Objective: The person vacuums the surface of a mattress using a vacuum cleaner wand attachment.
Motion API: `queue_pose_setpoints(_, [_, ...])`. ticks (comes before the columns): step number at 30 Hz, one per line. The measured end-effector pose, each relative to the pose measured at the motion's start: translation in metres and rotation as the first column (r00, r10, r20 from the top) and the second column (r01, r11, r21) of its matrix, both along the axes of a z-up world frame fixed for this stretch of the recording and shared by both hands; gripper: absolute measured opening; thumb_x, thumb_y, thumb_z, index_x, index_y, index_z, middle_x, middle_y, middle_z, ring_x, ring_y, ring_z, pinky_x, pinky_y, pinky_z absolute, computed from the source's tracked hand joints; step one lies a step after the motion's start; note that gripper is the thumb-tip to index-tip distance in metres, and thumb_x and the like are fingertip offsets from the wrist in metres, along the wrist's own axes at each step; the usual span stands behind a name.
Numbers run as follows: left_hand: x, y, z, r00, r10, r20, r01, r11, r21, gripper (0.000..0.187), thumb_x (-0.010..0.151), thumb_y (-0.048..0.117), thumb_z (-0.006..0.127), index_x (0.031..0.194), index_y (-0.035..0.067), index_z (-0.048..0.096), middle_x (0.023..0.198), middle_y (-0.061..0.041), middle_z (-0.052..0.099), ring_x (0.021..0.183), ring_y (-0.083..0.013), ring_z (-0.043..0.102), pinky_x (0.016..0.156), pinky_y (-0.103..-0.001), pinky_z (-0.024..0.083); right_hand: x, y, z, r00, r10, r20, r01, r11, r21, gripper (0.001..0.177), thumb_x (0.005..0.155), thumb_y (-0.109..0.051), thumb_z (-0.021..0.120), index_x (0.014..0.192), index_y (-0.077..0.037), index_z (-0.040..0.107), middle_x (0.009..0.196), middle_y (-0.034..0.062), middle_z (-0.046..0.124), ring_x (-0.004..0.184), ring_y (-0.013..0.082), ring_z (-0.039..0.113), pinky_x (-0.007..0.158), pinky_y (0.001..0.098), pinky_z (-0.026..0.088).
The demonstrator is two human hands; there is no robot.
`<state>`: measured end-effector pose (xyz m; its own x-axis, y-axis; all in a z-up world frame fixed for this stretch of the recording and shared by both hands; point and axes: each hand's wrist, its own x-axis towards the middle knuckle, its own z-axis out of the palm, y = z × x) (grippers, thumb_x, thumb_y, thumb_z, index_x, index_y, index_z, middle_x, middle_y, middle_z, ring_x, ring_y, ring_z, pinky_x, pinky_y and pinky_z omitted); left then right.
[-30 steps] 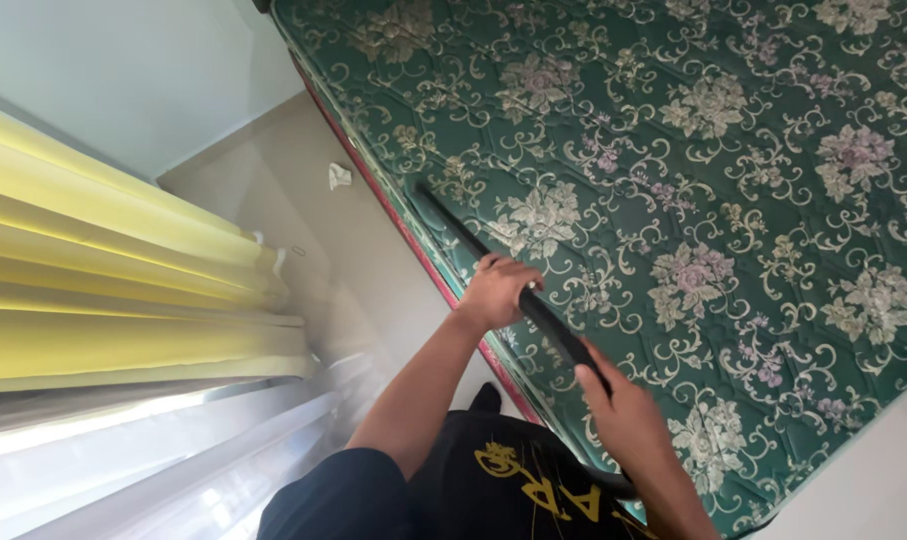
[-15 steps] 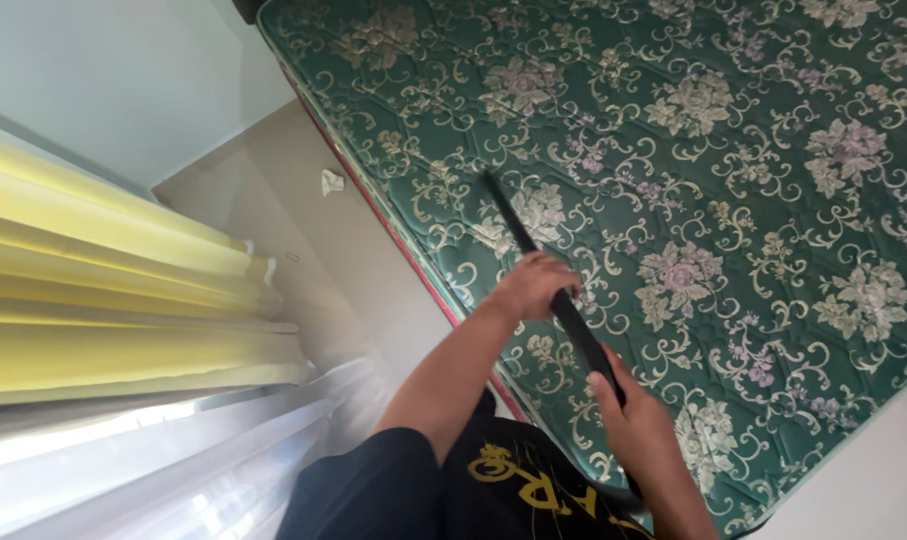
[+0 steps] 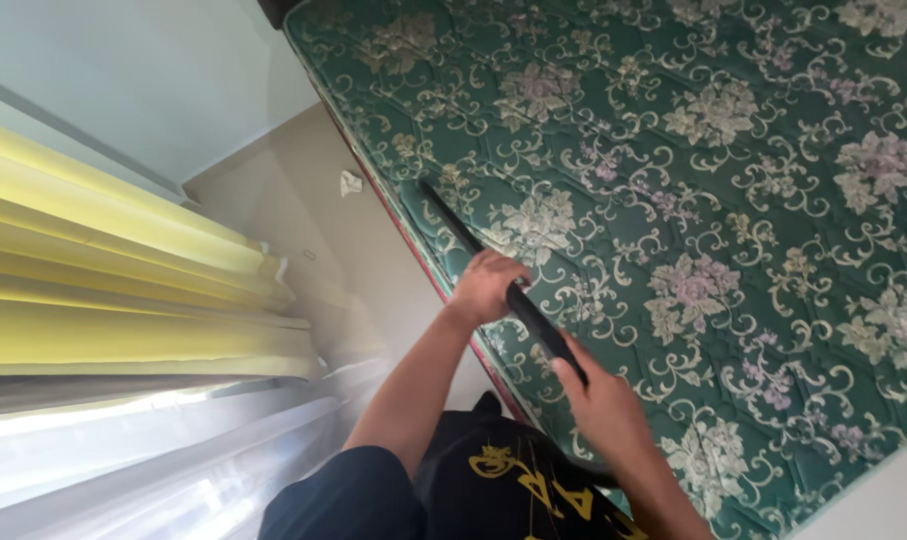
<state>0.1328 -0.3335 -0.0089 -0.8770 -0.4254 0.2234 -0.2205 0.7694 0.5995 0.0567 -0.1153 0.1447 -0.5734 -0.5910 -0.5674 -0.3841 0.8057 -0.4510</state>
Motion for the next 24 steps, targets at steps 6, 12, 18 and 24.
queue_pose_setpoints(6, [-0.048, 0.004, -0.009, 0.985, -0.172, -0.007, 0.172, 0.985, 0.019, 0.033, 0.071, 0.011, 0.082, 0.099, 0.022, 0.067, 0.095, -0.001, 0.067, 0.108, -0.0247, 0.063, 0.11, -0.041, 0.041, -0.006, 0.013, -0.004, 0.991, -0.129, -0.016, 0.129, 0.992, -0.009, 0.058, 0.096, -0.05, 0.049, 0.153, -0.037, 0.044, 0.074, 0.0183, 0.073, 0.064, 0.0368, 0.072, 0.06, 0.0454, 0.053])
queue_pose_setpoints(12, [-0.09, 0.014, -0.013, 0.934, -0.351, -0.064, 0.353, 0.936, 0.016, 0.037, 0.068, 0.013, 0.081, 0.1, 0.022, 0.066, 0.102, 0.001, 0.07, 0.111, -0.025, 0.063, 0.108, -0.043, 0.04, -0.008, 0.025, 0.003, 0.953, -0.29, -0.091, 0.288, 0.957, -0.034, 0.056, 0.098, -0.045, 0.05, 0.153, -0.036, 0.048, 0.072, 0.0199, 0.07, 0.062, 0.0364, 0.069, 0.061, 0.0474, 0.052])
queue_pose_setpoints(18, [-0.063, 0.005, -0.005, 0.926, -0.329, 0.184, 0.333, 0.943, 0.011, 0.034, 0.072, 0.02, 0.081, 0.102, 0.028, 0.069, 0.105, 0.002, 0.071, 0.116, -0.0233, 0.062, 0.108, -0.043, 0.038, -0.009, 0.026, -0.002, 0.937, -0.323, 0.131, 0.342, 0.926, -0.16, 0.052, 0.097, -0.041, 0.058, 0.148, -0.031, 0.058, 0.064, 0.0145, 0.06, 0.055, 0.0207, 0.056, 0.054, 0.0399, 0.048])
queue_pose_setpoints(24, [-0.003, -0.034, 0.006, 0.931, -0.216, 0.295, 0.224, 0.975, 0.006, 0.04, 0.068, 0.019, 0.082, 0.105, 0.027, 0.069, 0.109, 0.001, 0.071, 0.122, -0.0233, 0.059, 0.11, -0.047, 0.034, 0.018, -0.017, -0.004, 0.964, -0.241, 0.112, 0.237, 0.97, 0.047, 0.055, 0.097, -0.049, 0.054, 0.151, -0.04, 0.05, 0.067, 0.0126, 0.066, 0.056, 0.0221, 0.061, 0.057, 0.038, 0.05])
